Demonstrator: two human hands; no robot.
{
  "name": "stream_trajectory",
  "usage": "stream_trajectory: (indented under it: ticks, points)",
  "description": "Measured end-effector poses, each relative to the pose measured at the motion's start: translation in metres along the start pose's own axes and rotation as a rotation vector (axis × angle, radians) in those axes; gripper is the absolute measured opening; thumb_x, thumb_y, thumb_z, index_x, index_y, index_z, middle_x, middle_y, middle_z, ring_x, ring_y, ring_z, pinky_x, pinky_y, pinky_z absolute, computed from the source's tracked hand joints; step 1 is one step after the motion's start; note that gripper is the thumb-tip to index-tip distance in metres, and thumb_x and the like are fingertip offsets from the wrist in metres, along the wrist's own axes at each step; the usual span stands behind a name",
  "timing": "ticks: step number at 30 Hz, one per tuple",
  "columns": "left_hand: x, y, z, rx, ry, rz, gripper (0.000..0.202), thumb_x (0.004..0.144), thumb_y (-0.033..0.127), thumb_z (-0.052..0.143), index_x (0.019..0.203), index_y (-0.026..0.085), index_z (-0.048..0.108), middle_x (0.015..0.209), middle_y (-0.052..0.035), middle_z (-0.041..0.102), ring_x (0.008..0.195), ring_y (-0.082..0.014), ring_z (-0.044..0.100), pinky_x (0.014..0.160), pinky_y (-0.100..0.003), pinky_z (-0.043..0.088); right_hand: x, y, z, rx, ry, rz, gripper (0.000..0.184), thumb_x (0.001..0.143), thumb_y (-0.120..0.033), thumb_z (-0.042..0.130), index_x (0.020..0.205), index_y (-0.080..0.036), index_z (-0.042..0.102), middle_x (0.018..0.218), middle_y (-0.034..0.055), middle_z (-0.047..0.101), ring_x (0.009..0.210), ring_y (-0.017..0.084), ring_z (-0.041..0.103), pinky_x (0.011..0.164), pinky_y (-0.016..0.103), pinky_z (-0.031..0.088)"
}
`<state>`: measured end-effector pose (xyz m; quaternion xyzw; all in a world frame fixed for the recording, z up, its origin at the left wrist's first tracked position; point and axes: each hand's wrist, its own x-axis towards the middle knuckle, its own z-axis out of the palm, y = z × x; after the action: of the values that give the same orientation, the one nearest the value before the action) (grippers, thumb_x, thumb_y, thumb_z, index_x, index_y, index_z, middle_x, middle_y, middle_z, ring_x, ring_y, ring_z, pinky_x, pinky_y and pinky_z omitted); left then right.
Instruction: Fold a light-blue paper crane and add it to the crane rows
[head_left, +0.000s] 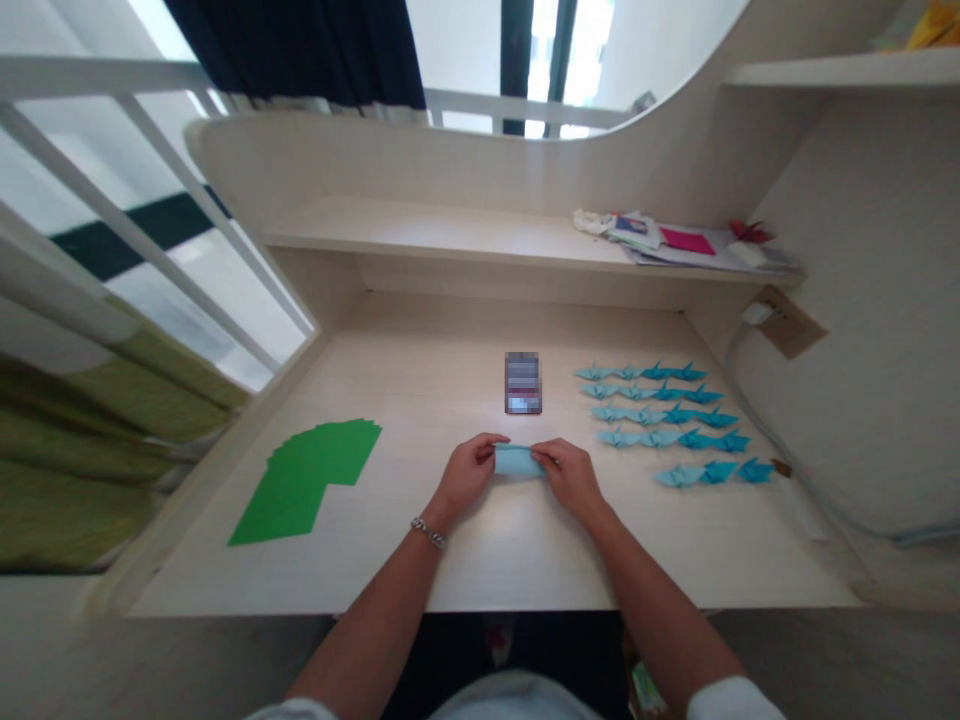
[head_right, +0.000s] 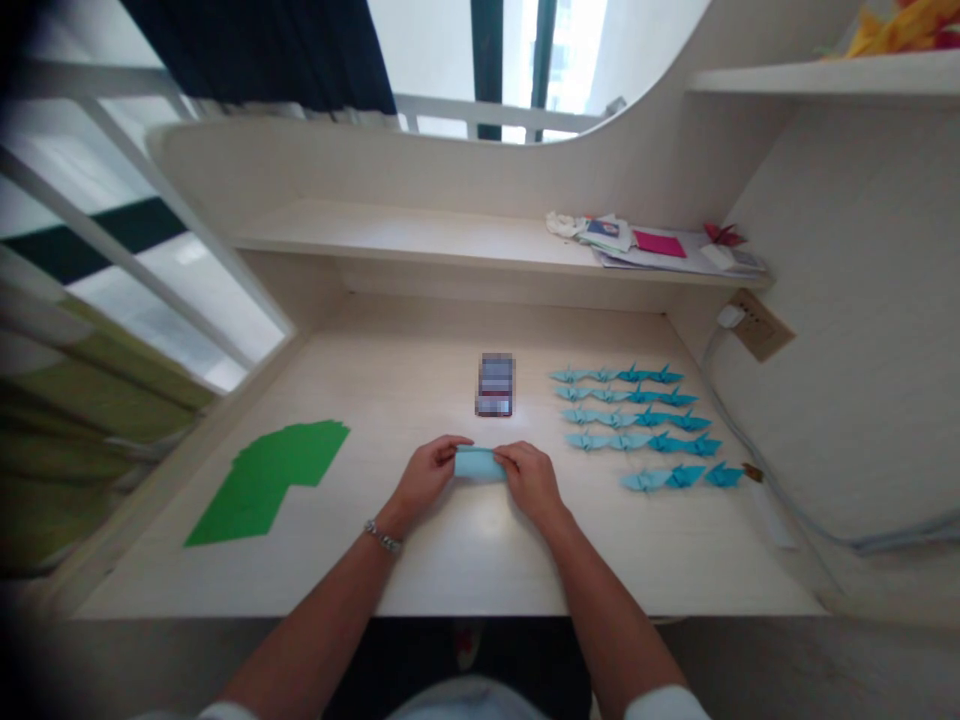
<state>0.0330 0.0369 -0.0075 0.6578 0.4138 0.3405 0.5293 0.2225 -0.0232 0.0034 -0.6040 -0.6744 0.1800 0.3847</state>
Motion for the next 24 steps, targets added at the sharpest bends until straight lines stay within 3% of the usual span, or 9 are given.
stream_trajectory:
  ticks: [3, 6, 14, 24]
  points:
    - [-0.002, 0.002, -0.004, -0.036, 0.017, 0.007, 0.033, 0.084, 0.034, 0.047, 0.105, 0.014, 0.062, 0.09, -0.0082, 0.066, 0.078, -0.0162, 0.061, 0.069, -0.028, 0.049, 0.001, -0.001, 0.0, -0.003, 0.004, 0.006, 0.022, 0.086, -0.02, 0.052, 0.098, -0.024, 0.07, 0.091, 0.004, 0.07, 0.084, 0.017, 0.064, 0.08, 0.029, 0.048]
    - [-0.003, 0.003, -0.003, 0.014, 0.027, 0.021, 0.037, 0.078, 0.039, 0.057, 0.105, 0.014, 0.063, 0.088, -0.0068, 0.066, 0.074, -0.0155, 0.059, 0.065, -0.027, 0.048, 0.003, -0.003, 0.001, 0.006, 0.0, 0.005, 0.023, 0.085, -0.019, 0.052, 0.1, -0.024, 0.069, 0.091, 0.0039, 0.07, 0.084, 0.017, 0.064, 0.08, 0.029, 0.049]
    - [-0.007, 0.003, 0.003, 0.144, 0.075, 0.009, 0.032, 0.073, 0.035, 0.062, 0.098, 0.016, 0.067, 0.066, -0.0003, 0.059, 0.058, -0.012, 0.05, 0.054, -0.023, 0.04, 0.001, 0.003, 0.009, 0.124, 0.02, 0.031, 0.022, 0.083, -0.017, 0.054, 0.095, -0.024, 0.071, 0.09, 0.0041, 0.071, 0.084, 0.017, 0.065, 0.078, 0.029, 0.05]
    - [-0.008, 0.003, 0.004, 0.153, 0.078, 0.003, 0.032, 0.074, 0.037, 0.062, 0.098, 0.017, 0.07, 0.076, -0.0036, 0.067, 0.064, -0.0144, 0.055, 0.058, -0.025, 0.043, -0.001, 0.007, 0.009, 0.165, 0.033, 0.06, 0.021, 0.083, -0.019, 0.055, 0.095, -0.024, 0.072, 0.088, 0.0049, 0.07, 0.083, 0.018, 0.065, 0.077, 0.031, 0.051]
